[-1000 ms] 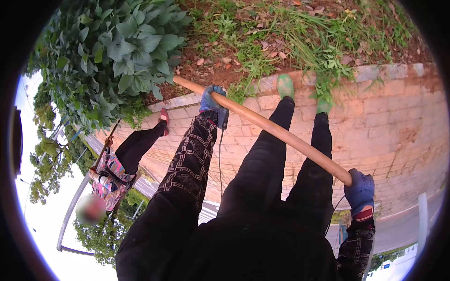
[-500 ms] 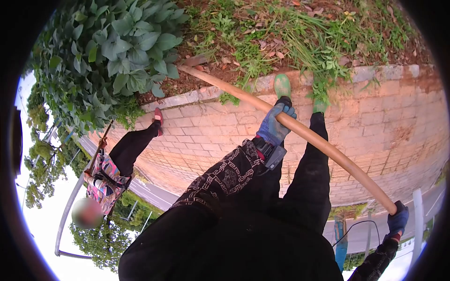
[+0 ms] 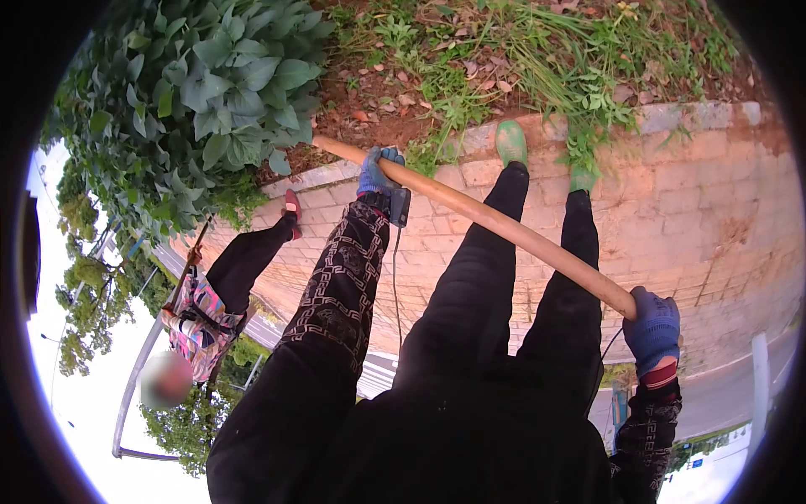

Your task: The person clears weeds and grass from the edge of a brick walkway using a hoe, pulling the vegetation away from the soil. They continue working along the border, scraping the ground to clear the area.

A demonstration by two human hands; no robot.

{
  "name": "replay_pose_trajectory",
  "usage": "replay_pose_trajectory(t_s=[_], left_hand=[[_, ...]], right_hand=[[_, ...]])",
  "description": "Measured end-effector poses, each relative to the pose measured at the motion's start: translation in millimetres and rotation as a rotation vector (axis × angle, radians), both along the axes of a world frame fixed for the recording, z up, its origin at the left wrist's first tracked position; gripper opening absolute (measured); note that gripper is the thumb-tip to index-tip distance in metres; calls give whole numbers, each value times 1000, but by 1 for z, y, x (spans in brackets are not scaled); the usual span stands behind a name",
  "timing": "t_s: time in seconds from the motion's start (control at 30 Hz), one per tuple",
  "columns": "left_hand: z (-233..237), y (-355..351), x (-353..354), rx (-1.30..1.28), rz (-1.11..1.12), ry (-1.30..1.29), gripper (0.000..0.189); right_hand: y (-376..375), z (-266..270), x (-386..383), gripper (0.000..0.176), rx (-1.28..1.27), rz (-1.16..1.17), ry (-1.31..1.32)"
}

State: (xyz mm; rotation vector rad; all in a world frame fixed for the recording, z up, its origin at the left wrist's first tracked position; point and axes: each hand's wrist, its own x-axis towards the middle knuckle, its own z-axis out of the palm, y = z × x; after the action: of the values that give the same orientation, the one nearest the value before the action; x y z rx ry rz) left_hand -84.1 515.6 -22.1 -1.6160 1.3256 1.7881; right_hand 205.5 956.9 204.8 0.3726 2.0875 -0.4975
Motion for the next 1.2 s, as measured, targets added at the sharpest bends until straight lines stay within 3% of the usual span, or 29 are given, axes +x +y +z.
replay_pose_trajectory(t_s=[0.07,0.13,0.17,0.23,0.27,0.33,0.37,0.47,0.6,0.7,0.8,0.9,1.2], left_hand=[[-12,35,43,144,60,35,13],[29,106,72,143,61,-19,14],[49,135,86,261,60,-69,16],[46,172,129,564,88,-51,21],[73,198,127,537,140,-153,22],[66,218,146,583,186,-158,25],[67,224,146,557,194,-177,27],[62,210,139,728,155,-139,29],[63,209,145,671,170,-216,30],[56,202,160,673,133,-96,31],[62,184,168,566,48,-55,24],[72,161,172,495,52,-58,21],[81,140,207,326,88,-45,12]], right_hand=[[45,16,30,17,55,-32,-22],[105,34,83,19,146,-21,-80],[139,44,118,19,200,-63,-94],[193,82,157,18,326,-189,-173],[213,103,166,17,400,-89,-172],[259,109,219,18,386,-373,-153],[245,122,188,18,480,-60,-148],[237,111,172,18,483,-102,-198],[231,97,192,18,458,-106,-239],[220,82,208,17,403,-200,-198],[200,78,207,19,352,-44,-188],[186,73,187,17,240,-9,-53],[212,56,150,19,190,46,-41]])
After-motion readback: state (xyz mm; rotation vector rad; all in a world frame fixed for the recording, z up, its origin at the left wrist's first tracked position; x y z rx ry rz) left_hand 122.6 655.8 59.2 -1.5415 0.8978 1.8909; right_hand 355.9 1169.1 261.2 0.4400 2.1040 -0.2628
